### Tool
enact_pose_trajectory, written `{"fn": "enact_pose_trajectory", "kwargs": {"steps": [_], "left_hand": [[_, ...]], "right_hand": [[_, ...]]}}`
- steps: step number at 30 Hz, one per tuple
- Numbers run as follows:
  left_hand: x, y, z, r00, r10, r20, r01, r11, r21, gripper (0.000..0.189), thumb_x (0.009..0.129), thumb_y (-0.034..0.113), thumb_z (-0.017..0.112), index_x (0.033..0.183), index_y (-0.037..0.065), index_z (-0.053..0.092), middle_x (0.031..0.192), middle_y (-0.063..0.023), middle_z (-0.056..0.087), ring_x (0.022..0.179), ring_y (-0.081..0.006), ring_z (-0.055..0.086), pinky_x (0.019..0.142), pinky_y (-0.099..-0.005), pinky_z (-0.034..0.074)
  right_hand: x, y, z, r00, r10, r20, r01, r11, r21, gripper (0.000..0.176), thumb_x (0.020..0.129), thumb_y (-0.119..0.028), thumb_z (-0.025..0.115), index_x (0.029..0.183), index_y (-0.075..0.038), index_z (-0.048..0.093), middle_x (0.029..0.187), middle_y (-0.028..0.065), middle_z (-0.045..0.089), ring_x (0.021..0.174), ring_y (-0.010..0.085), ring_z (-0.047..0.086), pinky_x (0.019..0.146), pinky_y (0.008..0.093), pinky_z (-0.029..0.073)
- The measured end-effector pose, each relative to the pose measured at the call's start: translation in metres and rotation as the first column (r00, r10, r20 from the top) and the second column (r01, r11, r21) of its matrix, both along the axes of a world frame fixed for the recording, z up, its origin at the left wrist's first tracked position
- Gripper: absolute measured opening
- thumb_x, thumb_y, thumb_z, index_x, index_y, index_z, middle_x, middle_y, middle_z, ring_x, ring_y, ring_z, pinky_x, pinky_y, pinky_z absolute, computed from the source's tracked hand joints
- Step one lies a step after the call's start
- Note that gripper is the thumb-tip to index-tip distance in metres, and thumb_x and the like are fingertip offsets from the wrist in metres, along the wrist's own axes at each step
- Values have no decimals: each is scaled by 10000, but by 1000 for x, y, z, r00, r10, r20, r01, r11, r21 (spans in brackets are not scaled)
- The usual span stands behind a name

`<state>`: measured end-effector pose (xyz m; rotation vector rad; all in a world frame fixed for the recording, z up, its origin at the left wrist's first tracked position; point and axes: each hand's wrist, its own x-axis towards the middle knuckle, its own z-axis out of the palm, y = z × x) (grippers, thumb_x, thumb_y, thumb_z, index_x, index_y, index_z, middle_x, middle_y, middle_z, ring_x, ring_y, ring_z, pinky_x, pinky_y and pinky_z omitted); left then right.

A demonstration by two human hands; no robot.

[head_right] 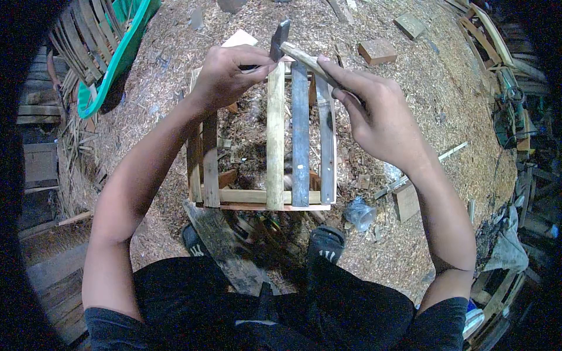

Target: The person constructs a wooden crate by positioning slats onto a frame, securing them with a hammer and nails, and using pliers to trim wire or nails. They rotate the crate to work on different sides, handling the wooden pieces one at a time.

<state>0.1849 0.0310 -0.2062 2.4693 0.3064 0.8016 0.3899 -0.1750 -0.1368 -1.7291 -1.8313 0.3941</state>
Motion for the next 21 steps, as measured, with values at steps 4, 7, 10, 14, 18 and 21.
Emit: {"fn": "enact_pose_trajectory", "kwargs": {"steps": [4,7,10,14,18,21], "left_hand": [[0,0,-2,1000,20,-9,-20,1000,7,188,889,169,798,1006,22,800,918,-135,782,795,-236,768,730,-335,616],[1,2,-4,1000,-10,28,9,999,45,189,886,167,802,1005,21,801,922,-139,782,791,-233,767,718,-334,614],[0,0,-3,999,-4,40,2,999,52,187,888,168,803,1007,23,803,926,-139,783,790,-229,767,713,-330,614],[0,0,0,1000,-10,12,10,998,63,184,893,169,801,1010,28,806,925,-139,785,805,-235,772,730,-330,621],[2,-1,-3,998,-3,61,-1,998,64,179,887,166,803,1010,36,810,939,-147,787,823,-239,778,737,-341,624],[2,0,-2,1000,-3,29,1,999,41,181,885,160,803,1013,33,810,955,-152,790,827,-242,780,751,-340,629]], "right_hand": [[-1,-1,1,1000,-2,16,2,1000,7,516,937,53,604,1431,-91,622,1065,232,734,910,367,729,825,466,566],[0,-2,2,1000,-9,-7,8,999,-38,536,927,71,601,1436,-94,621,1058,234,735,890,357,730,800,454,570],[-3,-1,-2,998,12,-56,-4,990,143,543,922,77,603,1437,-92,623,1013,227,736,855,328,729,770,431,572],[-2,-3,0,998,-22,65,26,998,-49,537,922,72,610,1435,-90,628,949,213,728,803,298,713,740,413,570],[-2,-2,-3,1000,-22,-15,23,995,92,537,923,70,613,1433,-98,634,923,198,719,735,269,680,681,403,552],[1,-2,-8,1000,-29,-2,29,998,60,543,923,70,615,1436,-107,634,913,181,722,711,241,664,637,388,531]]}}
